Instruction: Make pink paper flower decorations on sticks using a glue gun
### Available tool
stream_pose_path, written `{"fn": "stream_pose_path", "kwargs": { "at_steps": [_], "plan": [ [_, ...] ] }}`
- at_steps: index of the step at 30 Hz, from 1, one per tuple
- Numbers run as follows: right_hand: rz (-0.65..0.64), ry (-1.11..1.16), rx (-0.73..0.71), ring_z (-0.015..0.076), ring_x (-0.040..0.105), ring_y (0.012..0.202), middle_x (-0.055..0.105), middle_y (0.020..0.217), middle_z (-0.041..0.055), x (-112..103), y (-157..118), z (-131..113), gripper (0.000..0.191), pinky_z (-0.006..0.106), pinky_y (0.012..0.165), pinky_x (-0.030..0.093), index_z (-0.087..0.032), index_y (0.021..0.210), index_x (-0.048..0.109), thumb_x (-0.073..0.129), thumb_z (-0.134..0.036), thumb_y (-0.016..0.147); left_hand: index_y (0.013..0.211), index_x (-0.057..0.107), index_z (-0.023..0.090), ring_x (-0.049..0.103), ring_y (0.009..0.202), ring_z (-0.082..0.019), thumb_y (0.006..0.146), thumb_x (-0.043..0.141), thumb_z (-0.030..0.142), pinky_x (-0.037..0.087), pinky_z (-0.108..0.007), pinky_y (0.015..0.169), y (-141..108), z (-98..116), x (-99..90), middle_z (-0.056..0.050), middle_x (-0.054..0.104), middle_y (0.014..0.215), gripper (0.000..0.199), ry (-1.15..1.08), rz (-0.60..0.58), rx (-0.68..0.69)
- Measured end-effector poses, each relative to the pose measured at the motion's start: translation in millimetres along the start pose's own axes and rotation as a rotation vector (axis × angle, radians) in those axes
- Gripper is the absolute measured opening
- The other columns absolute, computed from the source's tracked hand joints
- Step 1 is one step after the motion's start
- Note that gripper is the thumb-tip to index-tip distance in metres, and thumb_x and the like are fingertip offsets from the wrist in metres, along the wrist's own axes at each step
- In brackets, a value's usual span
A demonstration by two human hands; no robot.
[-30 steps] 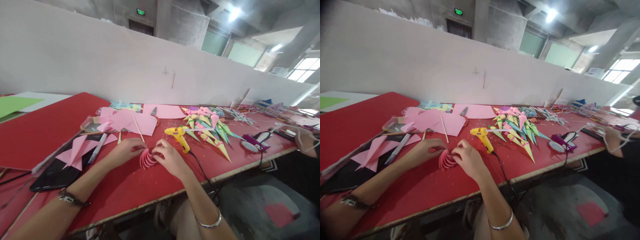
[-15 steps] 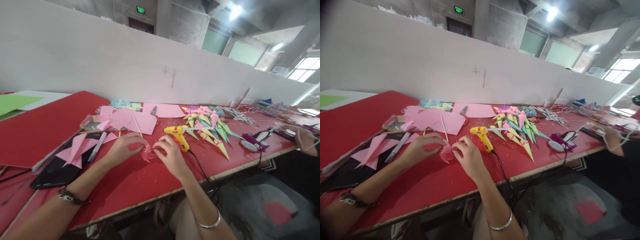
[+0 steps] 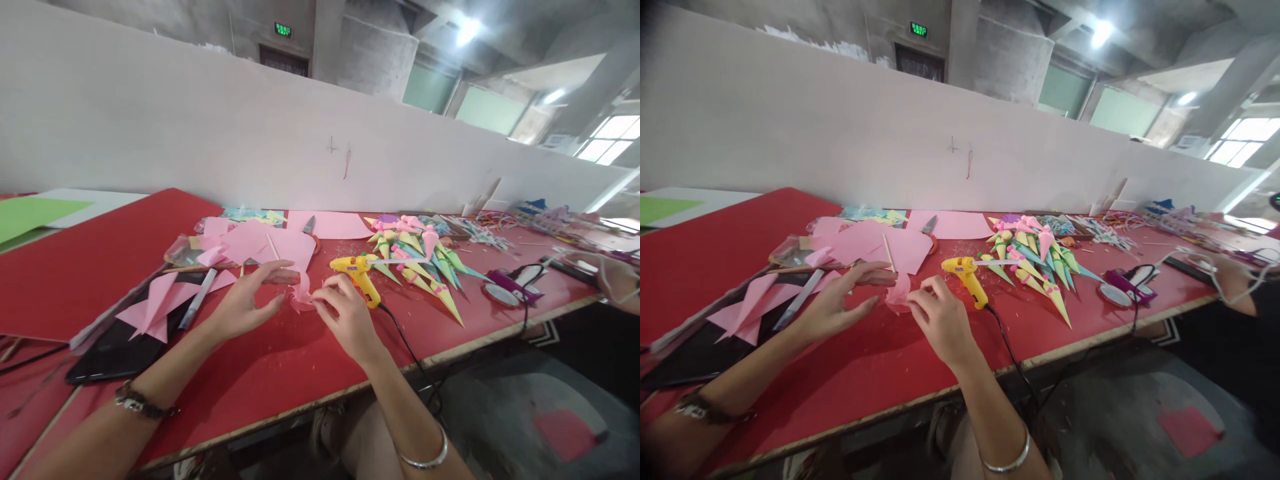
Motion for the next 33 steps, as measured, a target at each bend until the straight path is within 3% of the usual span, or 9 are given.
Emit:
{"fn": "stream_pose_path", "kwargs": {
  "at_steps": [5,12,21,29,33],
  "plan": [
    [0.021,-0.011,-0.022,0.0154,0.058,0.082,0.053,0.088,0.0048,1.4,-0.2,-1.4,0.016,0.025,0.071,0.049,-0.021,0.086,0.064,0.048,-0.019,0.089,0.109,0.048,0.019,0.060,0.104,-0.022,0.073,0.057,0.027,0.049,-0.036,0.090,0.8,-2.5,1.9,-0.010,0.062,0.113,0.037,0.112,-0.021,0.060],
    [-0.005,0.013,-0.001,0.0152,0.059,0.083,0.054,0.088,0.0042,3.7,-0.1,-3.5,0.015,0.025,0.074,0.048,-0.021,0.087,0.063,0.048,-0.020,0.089,0.104,0.053,0.019,0.057,0.107,-0.023,0.076,0.056,0.024,0.048,-0.037,0.091,2.9,-1.7,3.8,-0.011,0.059,0.113,0.029,0.123,-0.055,0.174],
    [-0.019,0.083,0.023,0.0148,0.057,0.079,0.053,0.086,0.0044,-3.1,-0.1,-4.4,0.016,0.024,0.070,0.047,-0.020,0.086,0.063,0.048,-0.023,0.090,0.087,0.062,0.021,0.057,0.102,-0.022,0.075,0.057,0.030,0.047,-0.036,0.091,2.3,-0.8,-3.5,-0.007,0.061,0.107,0.016,0.011,-0.062,0.147],
    [-0.009,0.136,0.038,0.0139,0.056,0.076,0.052,0.086,0.0044,-0.2,0.0,-5.7,0.015,0.023,0.069,0.046,-0.018,0.085,0.062,0.048,-0.021,0.090,0.091,0.059,0.021,0.057,0.102,-0.022,0.070,0.056,0.021,0.047,-0.036,0.092,3.6,5.2,-0.8,-0.007,0.061,0.107,0.022,-0.007,-0.086,0.098],
    [0.000,0.120,0.037,0.0143,0.056,0.077,0.052,0.085,0.0043,0.7,0.7,-9.1,0.015,0.024,0.070,0.046,-0.018,0.085,0.063,0.048,-0.021,0.089,0.104,0.054,0.020,0.056,0.104,-0.022,0.071,0.059,0.023,0.047,-0.036,0.092,2.9,3.2,0.8,-0.007,0.059,0.111,0.033,0.000,-0.088,0.077]
  ]
}}
Point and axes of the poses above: each hand's wrist, its own y-axis towards the middle knuckle, its own x-axis out of the palm, z = x × y, the point moved 1 cm from there along y, towards the middle knuckle
